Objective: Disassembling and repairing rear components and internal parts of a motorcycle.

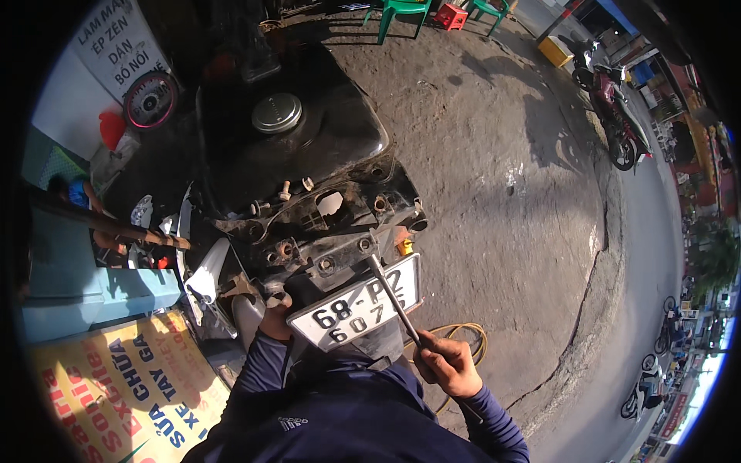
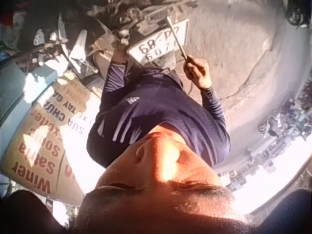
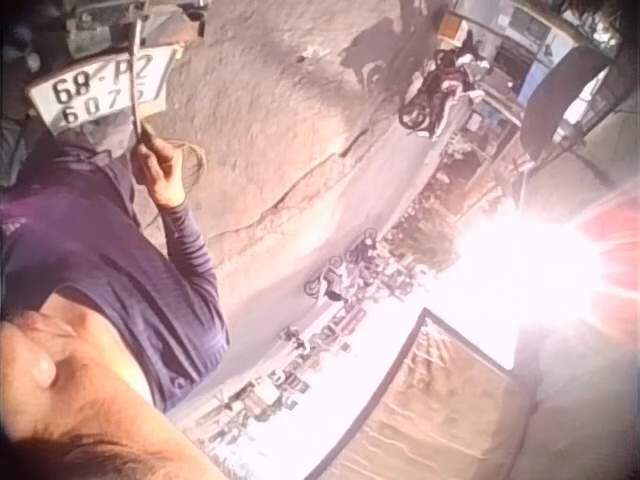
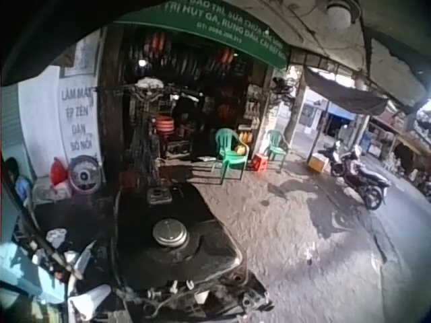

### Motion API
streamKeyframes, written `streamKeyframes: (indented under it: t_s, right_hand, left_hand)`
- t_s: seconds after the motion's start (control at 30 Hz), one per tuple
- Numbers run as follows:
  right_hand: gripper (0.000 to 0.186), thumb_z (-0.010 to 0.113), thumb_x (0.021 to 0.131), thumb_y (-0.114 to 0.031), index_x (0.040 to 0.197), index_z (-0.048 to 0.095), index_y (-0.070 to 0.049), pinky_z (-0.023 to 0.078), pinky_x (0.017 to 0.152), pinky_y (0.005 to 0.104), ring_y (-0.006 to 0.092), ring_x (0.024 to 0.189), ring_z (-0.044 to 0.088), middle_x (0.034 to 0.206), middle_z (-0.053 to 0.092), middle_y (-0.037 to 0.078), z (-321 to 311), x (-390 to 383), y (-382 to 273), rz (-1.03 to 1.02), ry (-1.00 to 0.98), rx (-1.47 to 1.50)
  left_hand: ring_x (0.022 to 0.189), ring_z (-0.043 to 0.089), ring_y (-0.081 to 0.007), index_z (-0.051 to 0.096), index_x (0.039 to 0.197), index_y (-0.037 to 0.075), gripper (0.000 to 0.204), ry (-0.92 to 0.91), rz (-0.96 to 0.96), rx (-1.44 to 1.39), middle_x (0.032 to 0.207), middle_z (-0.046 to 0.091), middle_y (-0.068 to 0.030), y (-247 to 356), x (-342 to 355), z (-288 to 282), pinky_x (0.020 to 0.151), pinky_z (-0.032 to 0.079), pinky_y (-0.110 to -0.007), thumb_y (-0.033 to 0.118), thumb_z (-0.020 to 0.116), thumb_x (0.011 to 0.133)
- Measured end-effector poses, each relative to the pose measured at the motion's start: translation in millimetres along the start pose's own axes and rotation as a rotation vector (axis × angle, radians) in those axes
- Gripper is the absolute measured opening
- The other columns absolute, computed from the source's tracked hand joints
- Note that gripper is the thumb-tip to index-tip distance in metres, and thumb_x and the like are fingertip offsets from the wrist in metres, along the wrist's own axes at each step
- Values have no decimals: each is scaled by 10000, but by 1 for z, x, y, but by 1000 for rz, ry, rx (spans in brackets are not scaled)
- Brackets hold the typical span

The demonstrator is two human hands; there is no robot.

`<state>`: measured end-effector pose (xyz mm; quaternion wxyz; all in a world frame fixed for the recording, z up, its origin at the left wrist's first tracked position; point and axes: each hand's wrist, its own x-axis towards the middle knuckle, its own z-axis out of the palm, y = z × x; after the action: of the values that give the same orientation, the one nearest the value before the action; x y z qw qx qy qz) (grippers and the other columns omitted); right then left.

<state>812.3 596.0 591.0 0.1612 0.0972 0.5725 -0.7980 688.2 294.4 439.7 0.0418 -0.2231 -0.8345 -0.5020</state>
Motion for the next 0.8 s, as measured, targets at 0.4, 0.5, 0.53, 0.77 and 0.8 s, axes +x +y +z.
streamKeyframes:
  t_s: [0.4, 0.5, 0.53, 0.77, 0.8]
  right_hand:
    - [340, 554, 869, 64, 1206, 601, 50, 442, 550, 237, 86, 567, 522, 735, 583, 69, 41, -3, -42, -217, 356, -1118]
    - [298, 537, 915, 12, 1207, 589, 38, 400, 523, 228, 80, 551, 491, 714, 554, 42, 51, -6, -52, -128, 333, -1048]
    - [298, 537, 915, 12, 1207, 589, 38, 400, 523, 228, 80, 551, 491, 714, 554, 42, 52, -9, -54, -120, 353, -1043]
    - [288, 480, 1012, -252, 1117, 505, 16, 260, 411, 231, 69, 467, 357, 673, 458, 27, 38, -6, -68, 358, 117, 144]
    - [283, 470, 1016, -247, 1129, 496, 11, 271, 413, 242, 79, 459, 352, 675, 452, 30, 34, -3, -71, 377, 16, 187]
  left_hand:
    - [933, 591, -190, 559, 1105, 40, 343, 59, -284, -852, 1011, 601, -55, 27, 36, -5, 814, 486, -327, 208, 682, 832]
    - [866, 569, -170, 583, 1018, 31, 165, 66, 56, -417, 921, 582, -48, -10, 16, 6, 769, 467, -305, 138, 631, 901]
    - [868, 566, -189, 560, 1014, 21, 125, -25, -115, -371, 928, 572, -79, 37, 43, -24, 785, 464, -317, 72, 593, 905]
    - [601, 421, -126, 558, 904, -19, 216, 375, -29, -939, 750, 482, -60, 79, 18, -64, 565, 361, -239, 173, 498, 981]
    - [545, 340, -90, 553, 814, -7, 306, 280, 13, -1002, 720, 444, -23, 121, 16, -57, 527, 312, -222, 235, 509, 995]
